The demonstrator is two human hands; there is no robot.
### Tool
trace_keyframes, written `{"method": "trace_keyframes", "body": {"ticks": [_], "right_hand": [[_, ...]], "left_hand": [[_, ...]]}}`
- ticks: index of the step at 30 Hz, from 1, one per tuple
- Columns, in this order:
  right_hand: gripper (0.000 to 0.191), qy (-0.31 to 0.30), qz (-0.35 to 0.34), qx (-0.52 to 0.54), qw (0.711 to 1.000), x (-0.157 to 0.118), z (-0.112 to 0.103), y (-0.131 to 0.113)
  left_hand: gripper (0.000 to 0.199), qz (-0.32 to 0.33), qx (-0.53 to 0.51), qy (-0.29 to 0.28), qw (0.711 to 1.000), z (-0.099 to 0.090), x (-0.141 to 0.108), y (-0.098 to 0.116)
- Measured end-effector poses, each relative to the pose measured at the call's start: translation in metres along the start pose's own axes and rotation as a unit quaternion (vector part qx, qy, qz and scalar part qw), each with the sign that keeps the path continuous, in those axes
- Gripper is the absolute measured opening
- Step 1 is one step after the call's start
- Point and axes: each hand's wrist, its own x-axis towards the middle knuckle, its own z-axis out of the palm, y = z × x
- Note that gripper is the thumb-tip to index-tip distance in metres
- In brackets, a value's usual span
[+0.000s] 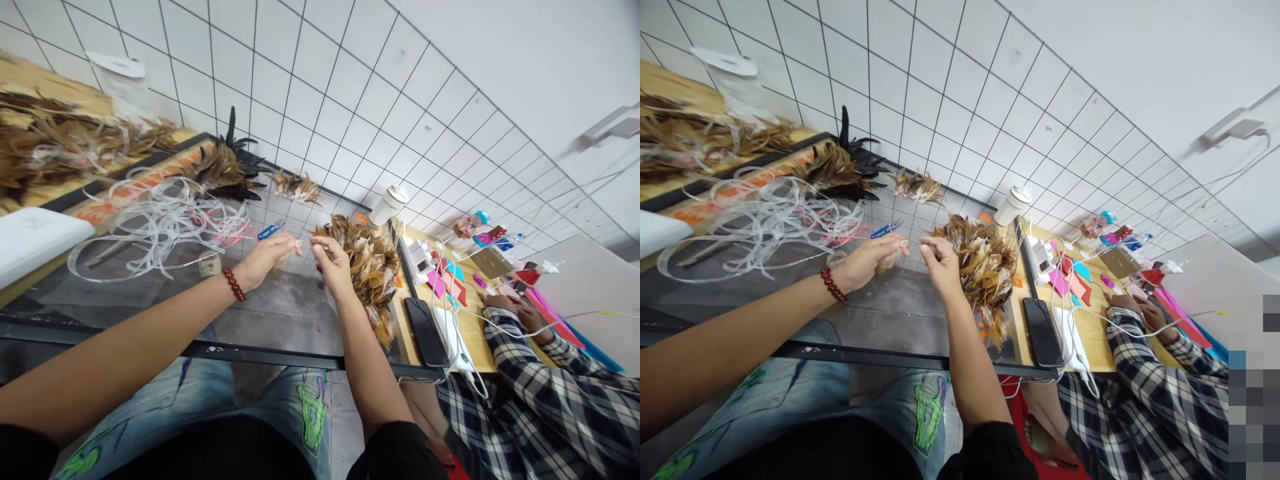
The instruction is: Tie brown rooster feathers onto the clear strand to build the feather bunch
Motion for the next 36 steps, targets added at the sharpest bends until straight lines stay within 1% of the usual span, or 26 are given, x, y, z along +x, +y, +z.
{"method": "trace_keyframes", "body": {"ticks": [3,5,7,8,9,12,13,16,19,21,23,25,28,30,33,36], "right_hand": [[0.035,-0.046,0.012,0.013,0.999,-0.001,0.005,0.006],[0.043,-0.071,0.004,0.020,0.997,-0.002,0.009,0.005],[0.052,-0.076,-0.005,0.031,0.997,-0.003,0.013,0.002],[0.055,-0.070,-0.003,0.039,0.997,-0.004,0.015,0.001],[0.053,-0.058,0.003,0.046,0.997,-0.004,0.016,-0.001],[0.032,0.001,0.025,0.057,0.998,-0.003,0.018,-0.002],[0.028,0.021,0.030,0.057,0.998,-0.003,0.018,-0.002],[0.026,0.061,0.047,0.062,0.995,-0.001,0.019,0.000],[0.027,0.065,0.076,0.079,0.992,-0.001,0.020,0.002],[0.029,0.052,0.095,0.093,0.990,-0.001,0.021,0.002],[0.029,0.040,0.109,0.113,0.987,-0.001,0.020,0.002],[0.030,0.035,0.122,0.144,0.981,-0.001,0.019,0.002],[0.032,0.031,0.135,0.173,0.975,-0.002,0.019,0.002],[0.034,0.034,0.137,0.186,0.972,-0.002,0.019,0.002],[0.036,0.024,0.130,0.231,0.964,-0.004,0.019,0.001],[0.039,-0.017,0.139,0.260,0.955,-0.004,0.016,0.004]], "left_hand": [[0.026,-0.039,-0.067,0.018,0.997,-0.002,0.002,0.004],[0.025,-0.054,-0.080,0.019,0.995,-0.002,0.002,0.005],[0.025,-0.051,-0.068,0.021,0.996,-0.001,0.002,0.005],[0.026,-0.044,-0.053,0.024,0.997,-0.001,0.002,0.004],[0.028,-0.031,-0.032,0.028,0.999,0.000,0.002,0.003],[0.029,0.019,0.036,0.035,0.999,0.003,0.001,0.000],[0.028,0.033,0.047,0.039,0.998,0.004,0.002,-0.001],[0.026,0.038,0.021,0.068,0.997,0.004,0.003,-0.003],[0.022,0.015,-0.045,0.082,0.996,0.002,0.004,-0.003],[0.021,0.006,-0.065,0.065,0.996,0.000,0.004,-0.002],[0.021,0.000,-0.060,0.039,0.997,-0.002,0.004,0.000],[0.021,0.008,-0.028,0.019,0.999,-0.002,0.003,0.001],[0.022,0.053,0.074,0.012,0.996,-0.005,0.004,-0.001],[0.021,0.089,0.162,0.031,0.982,-0.007,0.005,-0.004],[0.015,0.127,0.273,0.077,0.950,-0.014,0.010,-0.013],[0.013,0.133,0.312,0.085,0.937,-0.019,0.016,-0.021]]}}
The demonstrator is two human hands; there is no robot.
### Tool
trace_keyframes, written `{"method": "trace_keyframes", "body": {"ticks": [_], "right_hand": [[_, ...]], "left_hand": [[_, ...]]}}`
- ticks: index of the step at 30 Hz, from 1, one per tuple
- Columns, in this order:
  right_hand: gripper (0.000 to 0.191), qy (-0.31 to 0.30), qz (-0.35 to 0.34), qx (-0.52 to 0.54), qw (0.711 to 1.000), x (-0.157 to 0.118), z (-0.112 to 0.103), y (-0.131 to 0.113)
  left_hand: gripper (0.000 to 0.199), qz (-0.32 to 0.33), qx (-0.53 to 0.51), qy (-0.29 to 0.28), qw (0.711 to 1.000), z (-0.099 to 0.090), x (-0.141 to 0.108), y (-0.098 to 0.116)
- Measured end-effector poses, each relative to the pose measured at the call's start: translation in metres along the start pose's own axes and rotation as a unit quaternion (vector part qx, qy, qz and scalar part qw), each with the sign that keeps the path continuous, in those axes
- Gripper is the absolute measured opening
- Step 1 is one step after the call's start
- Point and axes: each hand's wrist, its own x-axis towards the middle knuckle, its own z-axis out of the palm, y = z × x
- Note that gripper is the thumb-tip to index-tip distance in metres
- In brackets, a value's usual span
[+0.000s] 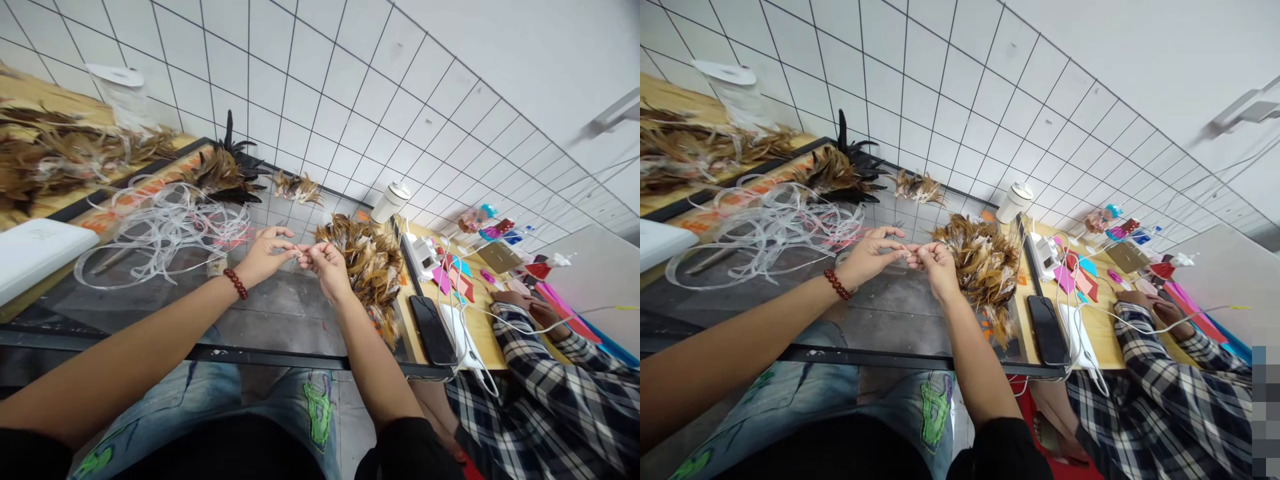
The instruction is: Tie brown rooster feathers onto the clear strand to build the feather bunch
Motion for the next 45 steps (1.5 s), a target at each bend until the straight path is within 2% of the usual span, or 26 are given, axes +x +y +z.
{"method": "trace_keyframes", "body": {"ticks": [4,7,12,15,17,19,21,23,26,28,32,36,38,42,45], "right_hand": [[0.042,-0.001,0.013,-0.029,1.000,0.003,-0.006,0.006],[0.038,-0.007,-0.031,-0.103,0.994,0.003,-0.006,0.011],[0.027,-0.045,-0.138,-0.209,0.967,0.000,0.000,0.013],[0.024,-0.038,-0.166,-0.221,0.960,-0.002,0.003,0.010],[0.022,-0.034,-0.176,-0.227,0.957,-0.004,0.005,0.008],[0.021,-0.036,-0.180,-0.238,0.954,-0.005,0.006,0.006],[0.020,-0.040,-0.173,-0.247,0.952,-0.005,0.005,0.004],[0.020,-0.031,-0.141,-0.245,0.959,-0.004,0.002,0.003],[0.024,0.016,-0.069,-0.240,0.968,0.001,-0.006,0.004],[0.024,0.039,-0.055,-0.255,0.964,0.004,-0.012,0.007],[0.017,0.034,-0.107,-0.308,0.945,0.006,-0.017,0.008],[0.016,0.013,-0.184,-0.367,0.912,0.004,-0.013,0.002],[0.017,0.000,-0.203,-0.379,0.903,0.002,-0.009,-0.001],[0.021,-0.028,-0.206,-0.386,0.899,0.002,-0.006,-0.001],[0.021,-0.015,-0.175,-0.364,0.915,0.004,-0.010,0.002]], "left_hand": [[0.013,-0.022,-0.047,0.011,0.999,0.003,0.001,-0.001],[0.021,-0.065,-0.187,0.028,0.980,0.005,-0.002,0.008],[0.027,-0.193,-0.434,0.034,0.879,0.005,-0.004,0.020],[0.024,-0.231,-0.502,0.026,0.833,0.003,-0.003,0.024],[0.022,-0.249,-0.518,0.011,0.819,0.001,-0.003,0.025],[0.021,-0.250,-0.510,-0.002,0.823,0.001,-0.002,0.026],[0.019,-0.243,-0.484,-0.015,0.840,0.000,-0.002,0.026],[0.018,-0.248,-0.440,-0.036,0.862,0.000,-0.002,0.025],[0.017,-0.264,-0.352,-0.076,0.895,0.000,-0.003,0.024],[0.015,-0.258,-0.312,-0.103,0.909,0.000,-0.004,0.023],[0.012,-0.254,-0.290,-0.141,0.912,0.000,-0.005,0.023],[0.015,-0.281,-0.272,-0.117,0.913,0.002,-0.006,0.025],[0.016,-0.278,-0.254,-0.123,0.918,0.005,-0.008,0.025],[0.018,-0.245,-0.217,-0.160,0.931,0.009,-0.010,0.025],[0.017,-0.233,-0.235,-0.139,0.933,0.010,-0.010,0.023]]}}
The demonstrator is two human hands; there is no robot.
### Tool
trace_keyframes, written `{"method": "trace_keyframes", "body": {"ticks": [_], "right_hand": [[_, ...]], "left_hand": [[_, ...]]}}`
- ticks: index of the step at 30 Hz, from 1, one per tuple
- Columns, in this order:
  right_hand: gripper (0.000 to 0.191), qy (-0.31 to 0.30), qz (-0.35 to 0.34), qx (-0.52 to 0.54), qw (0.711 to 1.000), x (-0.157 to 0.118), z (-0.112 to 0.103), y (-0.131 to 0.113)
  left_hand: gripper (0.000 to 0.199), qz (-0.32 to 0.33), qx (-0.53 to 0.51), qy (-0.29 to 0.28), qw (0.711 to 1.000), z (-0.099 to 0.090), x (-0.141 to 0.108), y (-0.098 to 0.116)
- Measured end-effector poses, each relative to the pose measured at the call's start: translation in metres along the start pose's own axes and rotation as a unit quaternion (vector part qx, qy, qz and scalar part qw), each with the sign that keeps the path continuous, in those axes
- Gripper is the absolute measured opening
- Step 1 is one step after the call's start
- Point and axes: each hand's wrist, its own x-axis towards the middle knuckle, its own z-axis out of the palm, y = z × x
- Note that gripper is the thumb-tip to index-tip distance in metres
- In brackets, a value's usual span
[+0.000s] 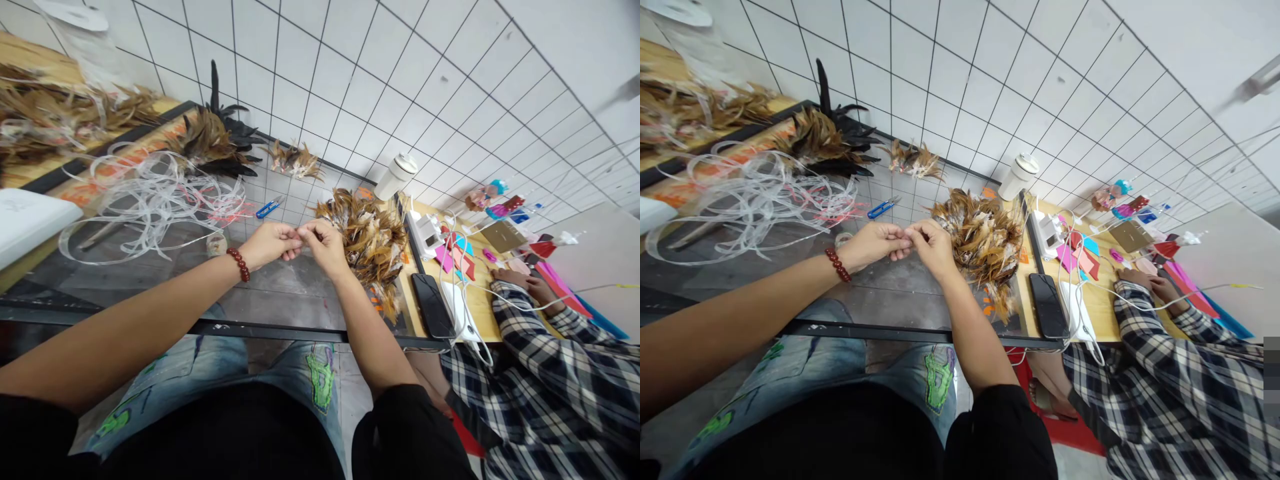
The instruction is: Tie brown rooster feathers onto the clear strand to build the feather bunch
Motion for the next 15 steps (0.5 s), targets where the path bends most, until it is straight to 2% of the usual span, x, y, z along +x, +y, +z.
{"method": "trace_keyframes", "body": {"ticks": [4,10,15], "right_hand": [[0.021,0.005,0.059,0.009,0.998,0.001,-0.005,0.010],[0.009,-0.054,0.057,-0.056,0.995,-0.001,-0.002,0.007],[0.011,-0.039,0.023,-0.100,0.994,-0.003,-0.002,-0.005]], "left_hand": [[0.014,0.003,-0.072,0.029,0.997,-0.003,0.000,0.002],[0.014,0.005,-0.065,0.030,0.997,-0.002,-0.003,0.004],[0.012,-0.005,-0.071,0.028,0.997,-0.003,-0.002,0.006]]}}
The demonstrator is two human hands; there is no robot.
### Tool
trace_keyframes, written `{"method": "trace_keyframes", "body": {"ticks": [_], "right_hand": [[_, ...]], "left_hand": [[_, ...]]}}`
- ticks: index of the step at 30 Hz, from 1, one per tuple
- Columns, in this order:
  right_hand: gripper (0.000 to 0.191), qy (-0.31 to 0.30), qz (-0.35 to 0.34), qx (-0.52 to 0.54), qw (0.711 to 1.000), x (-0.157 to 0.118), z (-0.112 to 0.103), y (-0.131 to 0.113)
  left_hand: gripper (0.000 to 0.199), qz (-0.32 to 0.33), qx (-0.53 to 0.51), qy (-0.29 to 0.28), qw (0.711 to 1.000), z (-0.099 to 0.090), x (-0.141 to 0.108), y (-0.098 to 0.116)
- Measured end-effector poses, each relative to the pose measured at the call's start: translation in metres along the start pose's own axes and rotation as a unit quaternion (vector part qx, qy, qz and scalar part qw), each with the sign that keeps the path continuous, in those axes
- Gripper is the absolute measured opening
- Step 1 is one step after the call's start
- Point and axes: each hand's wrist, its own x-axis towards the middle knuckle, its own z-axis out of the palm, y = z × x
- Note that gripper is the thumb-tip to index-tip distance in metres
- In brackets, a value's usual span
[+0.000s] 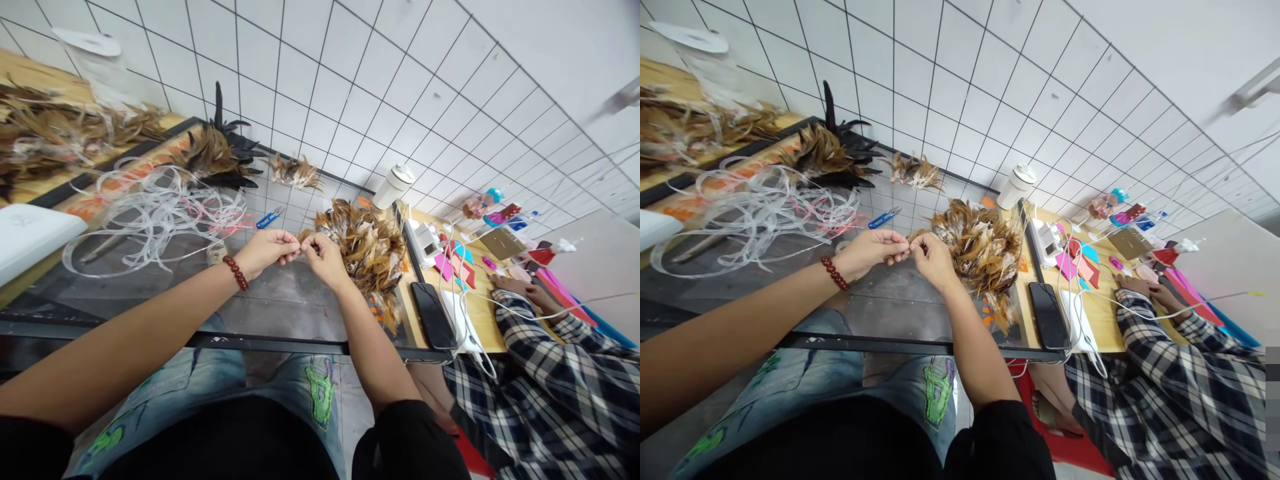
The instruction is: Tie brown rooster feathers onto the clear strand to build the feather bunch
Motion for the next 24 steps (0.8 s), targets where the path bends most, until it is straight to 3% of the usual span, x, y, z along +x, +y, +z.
{"method": "trace_keyframes", "body": {"ticks": [5,9,13,19,24], "right_hand": [[0.011,-0.004,-0.029,-0.008,1.000,-0.0013,-0.0033,-0.0023],[0.013,0.012,-0.053,-0.034,0.998,-0.0018,-0.0023,-0.0013],[0.013,0.008,-0.085,-0.072,0.994,-0.0035,-0.0011,-0.0022],[0.012,-0.001,-0.100,-0.165,0.981,-0.0058,-0.0007,-0.0035],[0.011,-0.009,-0.109,-0.194,0.975,-0.0065,0.0003,-0.0054]], "left_hand": [[0.017,-0.035,-0.043,0.015,0.998,-0.0034,0.0017,0.0041],[0.020,-0.056,-0.026,-0.008,0.998,-0.0036,0.0004,0.0060],[0.021,-0.056,-0.014,-0.053,0.997,-0.0020,-0.0001,0.0038],[0.017,-0.027,0.026,-0.049,0.998,0.0015,-0.0017,0.0015],[0.017,-0.057,-0.020,-0.057,0.997,0.0016,-0.0023,0.0061]]}}
